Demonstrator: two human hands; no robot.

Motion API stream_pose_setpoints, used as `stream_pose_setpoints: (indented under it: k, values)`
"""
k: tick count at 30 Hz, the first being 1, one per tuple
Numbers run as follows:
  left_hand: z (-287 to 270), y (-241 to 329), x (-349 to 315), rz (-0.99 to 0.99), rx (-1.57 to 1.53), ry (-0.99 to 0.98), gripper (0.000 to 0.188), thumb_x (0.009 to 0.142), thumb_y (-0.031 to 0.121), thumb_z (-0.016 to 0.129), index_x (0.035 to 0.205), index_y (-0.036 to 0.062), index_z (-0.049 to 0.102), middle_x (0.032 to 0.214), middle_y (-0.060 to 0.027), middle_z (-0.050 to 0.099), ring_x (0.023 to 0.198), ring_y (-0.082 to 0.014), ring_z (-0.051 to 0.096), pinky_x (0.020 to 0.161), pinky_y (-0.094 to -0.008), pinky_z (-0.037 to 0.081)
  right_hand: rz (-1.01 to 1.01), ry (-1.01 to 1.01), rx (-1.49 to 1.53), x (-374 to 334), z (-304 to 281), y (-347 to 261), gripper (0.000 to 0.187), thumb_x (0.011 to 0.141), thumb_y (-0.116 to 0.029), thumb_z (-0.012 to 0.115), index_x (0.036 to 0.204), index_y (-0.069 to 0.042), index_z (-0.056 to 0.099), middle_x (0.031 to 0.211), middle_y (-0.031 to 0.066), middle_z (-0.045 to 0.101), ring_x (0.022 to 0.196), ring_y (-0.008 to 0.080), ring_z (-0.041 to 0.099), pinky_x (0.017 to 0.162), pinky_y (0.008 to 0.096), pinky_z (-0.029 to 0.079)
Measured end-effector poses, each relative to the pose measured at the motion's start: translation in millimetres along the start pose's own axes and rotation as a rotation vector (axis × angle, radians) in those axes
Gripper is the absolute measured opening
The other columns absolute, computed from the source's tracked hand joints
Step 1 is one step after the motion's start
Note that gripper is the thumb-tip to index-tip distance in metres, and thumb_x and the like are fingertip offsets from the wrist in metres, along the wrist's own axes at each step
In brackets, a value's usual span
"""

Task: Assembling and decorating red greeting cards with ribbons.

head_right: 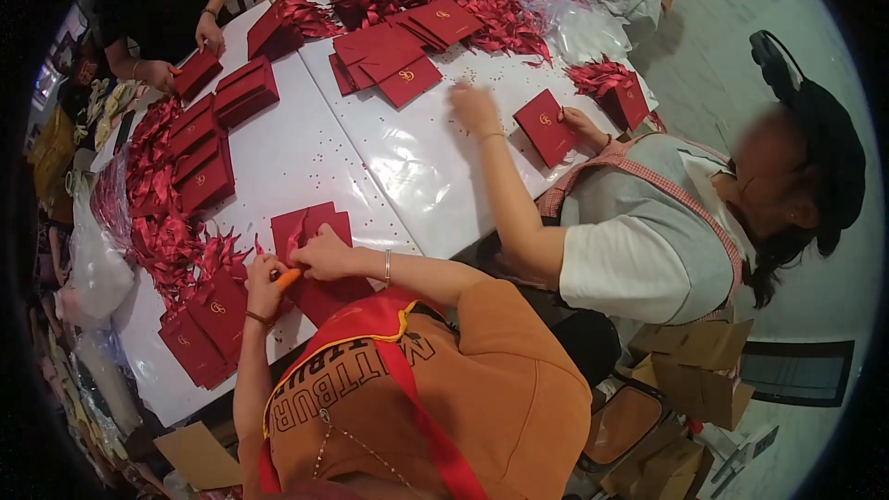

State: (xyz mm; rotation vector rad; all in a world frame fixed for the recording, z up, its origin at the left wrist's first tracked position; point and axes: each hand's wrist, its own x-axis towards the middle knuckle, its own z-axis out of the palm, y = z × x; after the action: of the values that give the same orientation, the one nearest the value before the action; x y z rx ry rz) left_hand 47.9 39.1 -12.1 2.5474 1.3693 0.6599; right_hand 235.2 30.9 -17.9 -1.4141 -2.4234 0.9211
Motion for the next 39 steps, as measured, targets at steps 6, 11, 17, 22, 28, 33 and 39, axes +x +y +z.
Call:
stream_pose_setpoints:
  k: [6,11,17,22,28,33,39]
  values:
    - [7.2,-51.2,6.9,-0.127,-0.540,-0.622,0.022,0.086,0.021,0.052,0.081,0.0007,0.060,0.075,-0.0032,0.056,0.069,-0.0110,0.052,0.061,-0.0243,0.040,-0.107,0.034,-0.071,1.3,5.1,-10.3,0.019,0.074,-0.025,0.064,0.090,-0.017,0.058,0.072,0.0044,0.059,0.076,0.0215,0.056,0.077,0.0386,0.029]
    - [-14.0,-36.2,32.9,-0.406,-0.821,-0.983,0.017,0.083,0.019,0.056,0.080,0.0027,0.059,0.073,0.0003,0.052,0.069,-0.0086,0.047,0.061,-0.0218,0.037,-0.166,0.100,-0.041,-6.3,5.0,-8.9,0.015,0.074,-0.026,0.063,0.087,-0.018,0.060,0.071,0.0034,0.059,0.075,0.0206,0.055,0.077,0.0383,0.029]
    - [27.8,-43.5,30.1,-0.507,-0.953,-0.546,0.012,0.083,0.015,0.053,0.076,0.0082,0.059,0.060,0.0037,0.046,0.052,-0.0073,0.044,0.047,-0.0205,0.035,-0.214,0.103,0.078,-8.5,6.1,-8.4,0.015,0.075,-0.025,0.063,0.089,-0.020,0.061,0.072,0.0028,0.058,0.077,0.0195,0.054,0.077,0.0373,0.028]
    - [25.1,-27.9,38.2,-0.628,-0.938,-0.409,0.011,0.085,0.011,0.050,0.082,0.0061,0.060,0.065,0.0022,0.054,0.051,-0.0048,0.045,0.043,-0.0192,0.033,-0.144,0.137,0.029,-7.0,3.1,-5.1,0.014,0.075,-0.026,0.062,0.087,-0.020,0.062,0.072,0.0018,0.061,0.075,0.0186,0.056,0.077,0.0381,0.028]
    - [41.5,-44.9,10.4,-0.768,-1.048,-0.122,0.013,0.089,0.016,0.047,0.087,0.0104,0.059,0.072,0.0029,0.055,0.057,-0.0051,0.048,0.044,-0.0177,0.036,-0.143,0.078,0.005,-2.6,1.5,2.1,0.016,0.078,-0.030,0.060,0.090,-0.020,0.061,0.073,0.0018,0.060,0.076,0.0192,0.055,0.077,0.0381,0.029]
    - [19.8,-28.4,-15.4,-0.687,-0.876,-0.461,0.053,0.092,0.038,0.039,0.137,0.0149,0.023,0.098,-0.0090,0.056,0.078,-0.0125,0.052,0.070,-0.0284,0.043,-0.055,0.126,0.074,4.9,9.6,14.6,0.021,0.075,-0.028,0.063,0.093,-0.017,0.063,0.075,0.0044,0.063,0.073,0.0213,0.060,0.072,0.0365,0.038]
    - [-30.1,-5.9,-31.3,-0.472,-0.746,-0.662,0.087,0.073,0.002,0.059,0.141,0.0235,0.008,0.060,-0.0046,0.053,0.052,-0.0124,0.051,0.046,-0.0277,0.041,0.059,0.155,0.261,8.4,14.2,40.1,0.028,0.073,-0.023,0.066,0.098,-0.011,0.062,0.082,0.0105,0.064,0.075,0.0218,0.063,0.069,0.0307,0.047]
